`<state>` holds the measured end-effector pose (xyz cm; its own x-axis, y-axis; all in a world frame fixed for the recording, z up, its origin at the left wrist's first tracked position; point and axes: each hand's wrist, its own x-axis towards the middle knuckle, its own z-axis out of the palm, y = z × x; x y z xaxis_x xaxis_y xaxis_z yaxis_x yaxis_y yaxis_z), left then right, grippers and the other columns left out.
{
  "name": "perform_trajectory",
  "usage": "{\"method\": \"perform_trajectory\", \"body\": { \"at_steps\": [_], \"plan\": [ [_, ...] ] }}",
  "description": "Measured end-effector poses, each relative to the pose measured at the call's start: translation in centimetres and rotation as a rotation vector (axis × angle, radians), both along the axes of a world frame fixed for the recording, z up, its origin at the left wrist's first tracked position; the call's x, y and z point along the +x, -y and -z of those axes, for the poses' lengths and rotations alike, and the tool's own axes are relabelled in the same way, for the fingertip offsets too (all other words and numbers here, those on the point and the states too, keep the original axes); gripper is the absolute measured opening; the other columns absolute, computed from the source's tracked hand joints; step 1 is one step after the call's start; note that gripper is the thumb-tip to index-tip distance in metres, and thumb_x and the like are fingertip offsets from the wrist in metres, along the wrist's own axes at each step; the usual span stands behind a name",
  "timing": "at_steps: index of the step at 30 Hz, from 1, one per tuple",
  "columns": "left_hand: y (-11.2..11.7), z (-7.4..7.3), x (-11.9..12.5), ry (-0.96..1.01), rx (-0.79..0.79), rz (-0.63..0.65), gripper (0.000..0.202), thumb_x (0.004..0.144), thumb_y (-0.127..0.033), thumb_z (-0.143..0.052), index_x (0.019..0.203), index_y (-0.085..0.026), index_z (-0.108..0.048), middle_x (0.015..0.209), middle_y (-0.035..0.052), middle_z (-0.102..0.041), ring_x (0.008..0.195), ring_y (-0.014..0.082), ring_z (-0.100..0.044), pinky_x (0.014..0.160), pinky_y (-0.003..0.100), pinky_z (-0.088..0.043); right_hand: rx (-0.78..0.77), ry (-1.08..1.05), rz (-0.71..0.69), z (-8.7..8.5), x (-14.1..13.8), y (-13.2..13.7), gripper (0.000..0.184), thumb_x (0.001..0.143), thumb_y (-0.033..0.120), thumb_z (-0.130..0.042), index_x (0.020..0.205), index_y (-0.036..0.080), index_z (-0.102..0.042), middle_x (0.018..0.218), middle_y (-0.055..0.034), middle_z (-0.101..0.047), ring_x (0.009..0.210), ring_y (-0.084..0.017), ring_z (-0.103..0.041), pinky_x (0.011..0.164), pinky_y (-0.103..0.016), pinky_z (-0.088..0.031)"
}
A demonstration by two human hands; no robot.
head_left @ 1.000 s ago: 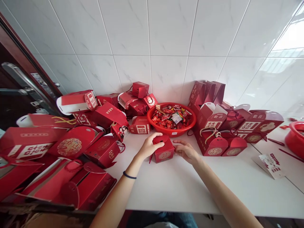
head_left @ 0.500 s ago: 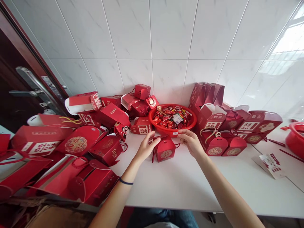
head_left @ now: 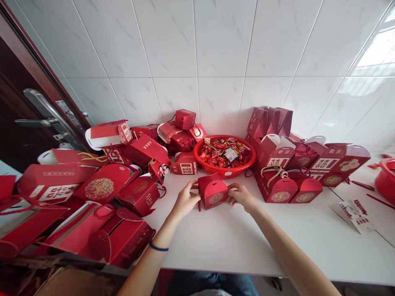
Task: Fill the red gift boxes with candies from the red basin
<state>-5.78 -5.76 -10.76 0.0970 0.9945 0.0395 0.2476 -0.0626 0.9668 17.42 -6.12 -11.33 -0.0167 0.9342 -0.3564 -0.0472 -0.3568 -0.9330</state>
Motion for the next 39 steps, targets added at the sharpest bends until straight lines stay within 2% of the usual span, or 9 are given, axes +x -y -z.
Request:
{"method": "perform_trajectory", "body": {
  "at_steps": [5,10,14,18,23,27,33,36,39],
  "plan": [
    [-0.1,-0.4,0.4,-0.011,-0.018,-0.072,0.044,0.061,-0.019,-0.062,0.105,-0.019,-0.067,0.085,0.0017,-0.072,0.065,0.0164,-0.066,0.061,0.027,-0.051,0.019,-0.146,0.079,-0.2,0.6,0.0,0.028,0.058,0.006,-0.071,0.081,0.019,-0.062,0.056,0.0,-0.067,0.051,-0.014,-0.063,0.052,-0.025,-0.05],
    [-0.2,-0.4,0.6,0.006,-0.045,-0.06,0.041,0.06,-0.02,-0.06,0.101,-0.018,-0.065,0.062,-0.0044,-0.065,0.066,0.0185,-0.065,0.067,0.029,-0.049,0.021,-0.341,0.126,-0.8,1.1,-0.2,0.026,0.061,0.014,-0.071,0.084,0.021,-0.062,0.072,-0.0015,-0.07,0.068,-0.017,-0.068,0.071,-0.031,-0.054],
    [-0.3,-0.7,0.8,0.014,-0.028,-0.101,0.035,0.059,-0.025,-0.06,0.093,-0.02,-0.065,0.057,-0.0061,-0.061,0.062,0.0183,-0.063,0.064,0.029,-0.046,0.025,-0.443,0.113,-1.7,1.2,-0.4,0.024,0.062,0.018,-0.07,0.085,0.022,-0.064,0.07,0.0014,-0.067,0.067,-0.016,-0.065,0.077,-0.031,-0.052],
    [-0.3,-1.7,0.8,0.186,-0.157,-0.16,0.036,0.057,-0.026,-0.057,0.092,-0.019,-0.061,0.058,-0.0056,-0.061,0.06,0.0177,-0.063,0.065,0.03,-0.047,0.061,-0.49,0.101,-2.8,0.9,-0.4,0.025,0.06,0.016,-0.072,0.085,0.022,-0.067,0.071,0.0019,-0.068,0.065,-0.015,-0.062,0.076,-0.03,-0.05],
    [-0.1,-3.7,0.0,0.428,-0.267,-0.129,0.035,0.058,-0.022,-0.061,0.093,-0.018,-0.057,0.06,-0.0079,-0.058,0.05,0.0118,-0.058,0.063,0.029,-0.051,0.148,-0.524,0.121,-3.5,0.6,-0.3,0.022,0.059,0.016,-0.066,0.079,0.023,-0.064,0.074,0.0009,-0.068,0.074,-0.018,-0.064,0.078,-0.031,-0.05],
    [0.1,-5.9,-0.7,0.633,-0.242,-0.122,0.03,0.061,-0.016,-0.067,0.09,-0.017,-0.06,0.068,-0.0023,-0.067,0.057,0.0109,-0.063,0.072,0.031,-0.057,0.208,-0.523,0.154,-4.0,0.5,-0.1,0.023,0.059,0.022,-0.07,0.081,0.023,-0.063,0.069,0.0014,-0.065,0.061,-0.016,-0.057,0.069,-0.032,-0.05],
    [0.5,-9.0,-1.4,0.662,-0.066,-0.025,0.023,0.063,-0.018,-0.069,0.086,-0.016,-0.065,0.084,0.0041,-0.074,0.085,0.0221,-0.075,0.097,0.045,-0.056,0.524,-0.136,0.16,-6.2,0.9,0.0,0.022,0.064,0.031,-0.077,0.079,0.021,-0.065,0.072,0.0007,-0.065,0.063,-0.015,-0.058,0.067,-0.03,-0.047],
    [0.7,-9.9,-1.1,0.532,0.045,0.084,0.023,0.064,-0.018,-0.07,0.087,-0.016,-0.068,0.093,0.0064,-0.076,0.098,0.0279,-0.075,0.102,0.049,-0.053,0.646,0.118,0.135,-8.2,1.2,0.0,0.016,0.066,0.028,-0.075,0.076,0.02,-0.066,0.07,0.0003,-0.065,0.067,-0.016,-0.059,0.067,-0.03,-0.046],
    [0.9,-10.5,-0.2,0.324,0.165,0.182,0.022,0.071,-0.019,-0.069,0.093,-0.016,-0.07,0.096,0.0074,-0.077,0.106,0.03,-0.073,0.102,0.046,-0.054,0.705,0.176,0.076,-10.2,1.0,0.3,0.014,0.07,0.027,-0.072,0.081,0.02,-0.068,0.076,-0.0008,-0.068,0.072,-0.017,-0.06,0.069,-0.03,-0.048]
  ]
}}
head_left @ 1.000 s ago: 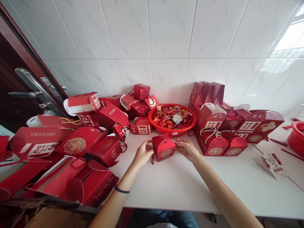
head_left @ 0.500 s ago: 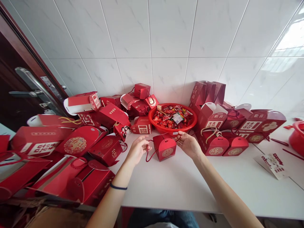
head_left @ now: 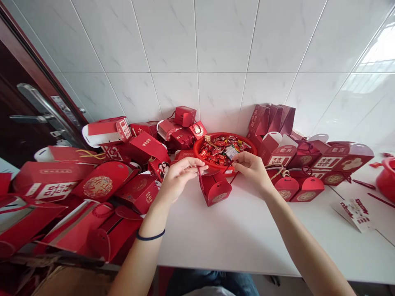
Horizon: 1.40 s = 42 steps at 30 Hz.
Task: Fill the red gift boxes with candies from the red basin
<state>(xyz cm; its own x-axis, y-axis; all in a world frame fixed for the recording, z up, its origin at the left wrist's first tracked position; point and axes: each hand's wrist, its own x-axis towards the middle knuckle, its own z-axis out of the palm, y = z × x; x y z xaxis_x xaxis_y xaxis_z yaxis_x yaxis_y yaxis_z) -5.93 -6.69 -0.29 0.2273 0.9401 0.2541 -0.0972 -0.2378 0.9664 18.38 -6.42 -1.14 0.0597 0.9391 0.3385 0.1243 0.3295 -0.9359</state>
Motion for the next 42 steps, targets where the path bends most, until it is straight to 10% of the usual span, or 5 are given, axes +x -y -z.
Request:
{"method": "perform_trajectory", "body": {
  "at_steps": [7,21,31,42],
  "plan": [
    [-0.3,-0.1,3.8,-0.333,0.407,-0.012,0.031,0.083,-0.017,-0.058,0.112,-0.02,-0.071,0.115,0.0069,-0.074,0.102,0.0226,-0.074,0.093,0.034,-0.061,-0.057,0.027,-0.225,-1.7,-2.0,0.9,0.029,0.071,0.032,-0.079,0.094,0.019,-0.067,0.08,-0.0023,-0.073,0.073,-0.018,-0.067,0.069,-0.031,-0.051],
    [-0.6,1.2,6.1,-0.48,0.724,0.079,0.057,0.083,-0.003,-0.045,0.136,-0.02,-0.057,0.135,0.0104,-0.065,0.124,0.0241,-0.063,0.108,0.04,-0.052,-0.102,-0.188,-0.132,0.3,-2.2,1.1,0.032,0.068,0.033,-0.079,0.093,0.02,-0.064,0.078,-0.0017,-0.073,0.078,-0.02,-0.07,0.075,-0.033,-0.055],
    [-0.8,3.4,5.9,-0.541,0.395,-0.077,0.077,0.071,-0.037,-0.085,0.139,-0.023,-0.053,0.139,0.0134,-0.059,0.128,0.0347,-0.056,0.108,0.049,-0.048,-0.118,-0.277,-0.02,0.8,-2.1,1.1,0.031,0.066,0.036,-0.078,0.091,0.022,-0.065,0.075,-0.0012,-0.071,0.073,-0.018,-0.067,0.072,-0.031,-0.054],
    [-1.3,7.6,7.1,-0.583,0.285,-0.016,0.019,0.083,-0.031,-0.07,0.099,-0.021,-0.069,0.101,0.0085,-0.073,0.101,0.0304,-0.066,0.091,0.044,-0.052,-0.196,-0.267,-0.097,1.8,-1.2,1.4,0.032,0.062,0.027,-0.077,0.091,0.021,-0.065,0.065,0.0037,-0.064,0.065,-0.016,-0.064,0.069,-0.03,-0.05]
  ]
}}
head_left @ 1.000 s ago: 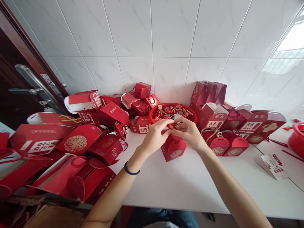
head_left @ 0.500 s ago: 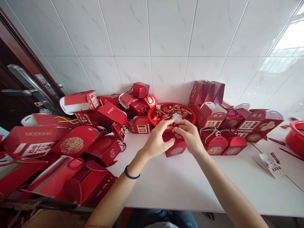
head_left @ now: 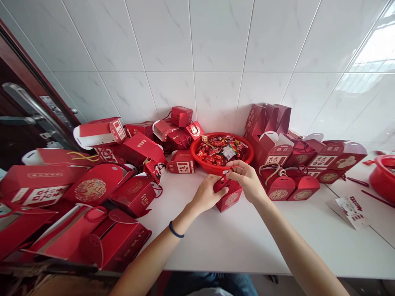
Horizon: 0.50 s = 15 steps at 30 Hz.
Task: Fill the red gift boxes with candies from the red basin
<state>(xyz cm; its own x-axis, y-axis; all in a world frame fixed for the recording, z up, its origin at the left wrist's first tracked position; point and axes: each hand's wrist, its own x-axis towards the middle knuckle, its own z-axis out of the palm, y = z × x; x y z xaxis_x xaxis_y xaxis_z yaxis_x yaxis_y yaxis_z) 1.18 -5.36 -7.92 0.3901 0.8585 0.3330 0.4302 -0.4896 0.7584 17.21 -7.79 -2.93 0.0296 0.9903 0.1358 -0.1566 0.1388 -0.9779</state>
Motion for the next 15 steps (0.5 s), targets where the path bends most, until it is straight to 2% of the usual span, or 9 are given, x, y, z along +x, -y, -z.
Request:
{"method": "perform_trajectory", "body": {
  "at_steps": [6,11,15],
  "plan": [
    [-0.3,0.4,-0.2,0.083,0.002,0.097,0.016,0.088,-0.027,-0.063,0.101,-0.02,-0.067,0.109,0.0097,-0.072,0.107,0.0285,-0.064,0.097,0.042,-0.05,-0.046,-0.095,-0.123,-0.5,0.0,0.3,0.035,0.063,0.027,-0.079,0.094,0.02,-0.066,0.067,0.004,-0.063,0.064,-0.014,-0.062,0.068,-0.029,-0.049],
    [-0.7,0.8,-0.2,0.089,0.008,0.136,0.015,0.089,-0.028,-0.062,0.101,-0.019,-0.064,0.108,0.0105,-0.069,0.105,0.0284,-0.062,0.096,0.044,-0.05,0.012,-0.106,-0.1,-0.5,-0.5,0.1,0.032,0.062,0.024,-0.08,0.091,0.02,-0.068,0.071,0.0027,-0.066,0.067,-0.013,-0.06,0.071,-0.029,-0.048],
    [-1.1,1.6,-0.2,0.077,0.019,0.203,0.02,0.092,-0.035,-0.058,0.104,-0.019,-0.063,0.108,0.0104,-0.066,0.107,0.0283,-0.059,0.096,0.045,-0.049,-0.008,-0.089,-0.093,0.3,-0.5,0.1,0.028,0.062,0.026,-0.08,0.086,0.019,-0.068,0.072,0.0003,-0.068,0.065,-0.014,-0.058,0.065,-0.029,-0.046]
  ]
}}
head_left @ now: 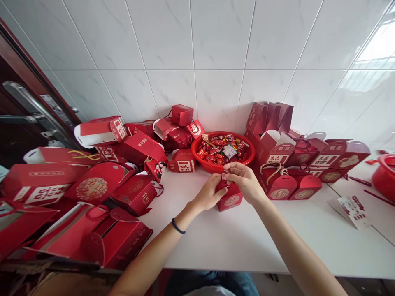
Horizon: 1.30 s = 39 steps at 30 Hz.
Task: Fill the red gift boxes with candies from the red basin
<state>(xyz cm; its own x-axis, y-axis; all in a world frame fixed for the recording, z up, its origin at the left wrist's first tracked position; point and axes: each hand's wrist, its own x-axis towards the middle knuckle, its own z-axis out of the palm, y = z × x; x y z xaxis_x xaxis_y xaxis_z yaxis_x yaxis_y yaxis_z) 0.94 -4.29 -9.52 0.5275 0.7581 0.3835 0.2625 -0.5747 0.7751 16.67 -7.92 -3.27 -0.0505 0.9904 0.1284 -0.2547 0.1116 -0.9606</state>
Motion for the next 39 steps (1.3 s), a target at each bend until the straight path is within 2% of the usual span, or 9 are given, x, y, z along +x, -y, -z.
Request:
{"method": "perform_trajectory", "body": {
  "at_steps": [5,9,11,18,21,25,29,32,39],
  "plan": [
    [0.5,-0.6,-0.2,0.055,-0.075,0.075,0.031,0.091,-0.046,-0.064,0.108,-0.02,-0.065,0.115,0.0098,-0.064,0.114,0.029,-0.057,0.103,0.045,-0.045,0.06,0.014,0.073,-0.1,-0.1,0.7,0.023,0.068,0.03,-0.078,0.086,0.019,-0.068,0.07,0.0013,-0.067,0.059,-0.012,-0.056,0.061,-0.028,-0.046],
    [1.1,-1.1,-0.8,0.221,-0.237,0.291,0.076,0.077,-0.047,-0.08,0.142,-0.025,-0.049,0.146,0.0126,-0.053,0.133,0.0329,-0.049,0.111,0.046,-0.04,0.139,0.034,0.184,-1.2,0.5,2.2,0.021,0.072,0.032,-0.079,0.085,0.019,-0.068,0.075,0.0007,-0.069,0.057,-0.012,-0.06,0.062,-0.028,-0.049],
    [1.1,-0.9,-1.2,0.306,-0.281,0.337,0.083,0.078,-0.049,-0.078,0.149,-0.027,-0.042,0.155,0.0121,-0.046,0.141,0.0339,-0.044,0.117,0.048,-0.034,0.183,0.061,0.247,-1.9,1.4,3.4,0.019,0.074,0.031,-0.079,0.085,0.019,-0.068,0.076,0.0005,-0.069,0.056,-0.012,-0.062,0.061,-0.028,-0.051],
    [0.3,-0.1,-1.9,0.333,-0.467,0.06,0.049,0.082,-0.054,-0.066,0.116,-0.019,-0.07,0.128,0.0127,-0.068,0.119,0.0315,-0.061,0.105,0.044,-0.044,0.444,0.105,0.757,-6.3,7.6,7.9,0.013,0.07,0.016,-0.078,0.082,0.018,-0.073,0.068,-0.0007,-0.069,0.046,-0.011,-0.059,0.044,-0.024,-0.042],
    [0.2,-0.1,-1.7,0.298,-0.494,0.014,0.043,0.079,-0.054,-0.067,0.1,-0.017,-0.074,0.11,0.0109,-0.074,0.109,0.0292,-0.065,0.102,0.042,-0.047,0.642,0.126,1.052,-8.5,11.1,9.0,0.012,0.061,0.01,-0.075,0.069,0.018,-0.071,0.058,0.0013,-0.063,0.04,-0.009,-0.05,0.039,-0.025,-0.034],
    [0.3,-0.2,-1.4,0.227,-0.496,-0.017,0.036,0.077,-0.05,-0.069,0.092,-0.017,-0.074,0.101,0.0082,-0.075,0.102,0.0265,-0.066,0.099,0.04,-0.05,0.755,0.226,1.264,-9.9,16.4,9.1,0.011,0.056,0.01,-0.069,0.062,0.019,-0.07,0.056,0.0006,-0.06,0.042,-0.01,-0.046,0.039,-0.026,-0.027],
    [0.5,0.0,-1.0,0.185,-0.482,-0.023,0.033,0.075,-0.048,-0.071,0.087,-0.018,-0.074,0.094,0.0075,-0.076,0.097,0.0258,-0.068,0.094,0.038,-0.053,0.75,0.295,1.375,-9.0,21.2,7.6,0.012,0.057,0.01,-0.067,0.064,0.019,-0.068,0.054,0.002,-0.058,0.042,-0.01,-0.045,0.041,-0.026,-0.028],
    [0.5,0.3,-0.9,0.159,-0.476,-0.029,0.032,0.074,-0.048,-0.072,0.086,-0.018,-0.074,0.092,0.0075,-0.076,0.096,0.0259,-0.069,0.093,0.038,-0.054,0.597,0.283,1.412,-7.7,23.5,5.9,0.012,0.059,0.006,-0.063,0.065,0.017,-0.066,0.054,0.0025,-0.058,0.039,-0.008,-0.043,0.04,-0.026,-0.029],
    [0.5,0.9,-0.7,0.123,-0.5,-0.03,0.033,0.073,-0.048,-0.072,0.087,-0.018,-0.074,0.09,0.0075,-0.075,0.093,0.0249,-0.069,0.091,0.037,-0.054,0.367,0.083,1.421,-3.3,24.6,1.9,0.016,0.06,0.002,-0.056,0.063,0.018,-0.059,0.048,0.0061,-0.05,0.04,-0.009,-0.04,0.043,-0.024,-0.027]
  ]
}}
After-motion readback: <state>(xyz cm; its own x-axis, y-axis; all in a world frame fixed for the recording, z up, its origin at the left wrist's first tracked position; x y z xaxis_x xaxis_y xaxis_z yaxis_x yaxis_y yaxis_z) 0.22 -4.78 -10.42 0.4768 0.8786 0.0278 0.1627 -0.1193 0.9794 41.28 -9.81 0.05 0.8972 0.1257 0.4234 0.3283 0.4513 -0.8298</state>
